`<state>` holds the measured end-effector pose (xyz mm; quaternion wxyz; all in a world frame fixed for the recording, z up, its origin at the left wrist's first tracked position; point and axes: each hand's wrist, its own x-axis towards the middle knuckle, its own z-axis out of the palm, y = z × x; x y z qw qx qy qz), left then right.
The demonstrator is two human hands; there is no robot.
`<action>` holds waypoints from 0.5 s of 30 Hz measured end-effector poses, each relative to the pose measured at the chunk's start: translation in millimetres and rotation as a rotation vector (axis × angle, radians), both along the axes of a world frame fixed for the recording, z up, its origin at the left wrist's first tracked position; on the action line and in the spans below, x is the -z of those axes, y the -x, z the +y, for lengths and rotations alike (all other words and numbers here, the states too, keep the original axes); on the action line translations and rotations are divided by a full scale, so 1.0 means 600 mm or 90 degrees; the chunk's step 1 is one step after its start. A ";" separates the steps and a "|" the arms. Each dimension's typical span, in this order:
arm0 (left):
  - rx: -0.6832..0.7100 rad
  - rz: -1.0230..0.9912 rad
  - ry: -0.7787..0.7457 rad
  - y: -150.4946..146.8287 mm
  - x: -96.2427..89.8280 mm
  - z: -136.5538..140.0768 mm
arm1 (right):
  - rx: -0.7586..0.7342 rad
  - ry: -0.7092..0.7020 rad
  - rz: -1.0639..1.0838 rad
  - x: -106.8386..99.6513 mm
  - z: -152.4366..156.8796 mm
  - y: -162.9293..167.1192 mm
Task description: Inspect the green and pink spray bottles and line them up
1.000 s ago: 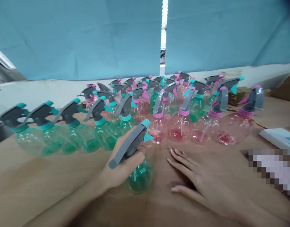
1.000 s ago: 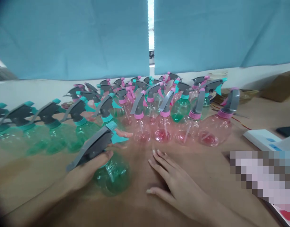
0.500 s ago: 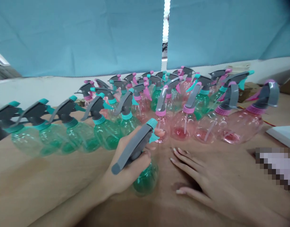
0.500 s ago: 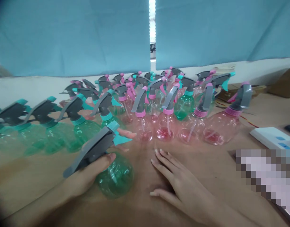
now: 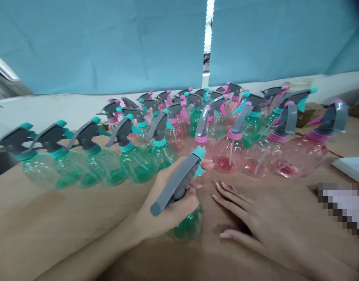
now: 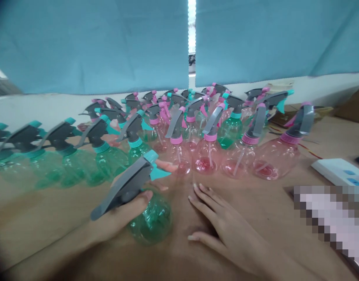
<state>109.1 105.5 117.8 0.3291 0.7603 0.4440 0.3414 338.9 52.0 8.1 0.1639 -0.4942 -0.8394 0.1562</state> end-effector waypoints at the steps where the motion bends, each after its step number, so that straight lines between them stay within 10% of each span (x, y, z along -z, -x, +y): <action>1: 0.021 -0.006 0.012 -0.001 -0.001 0.000 | -0.001 0.003 -0.002 -0.002 0.000 0.000; 15: 0.079 0.021 -0.002 0.004 -0.013 -0.006 | 0.001 0.011 -0.056 -0.014 0.002 -0.001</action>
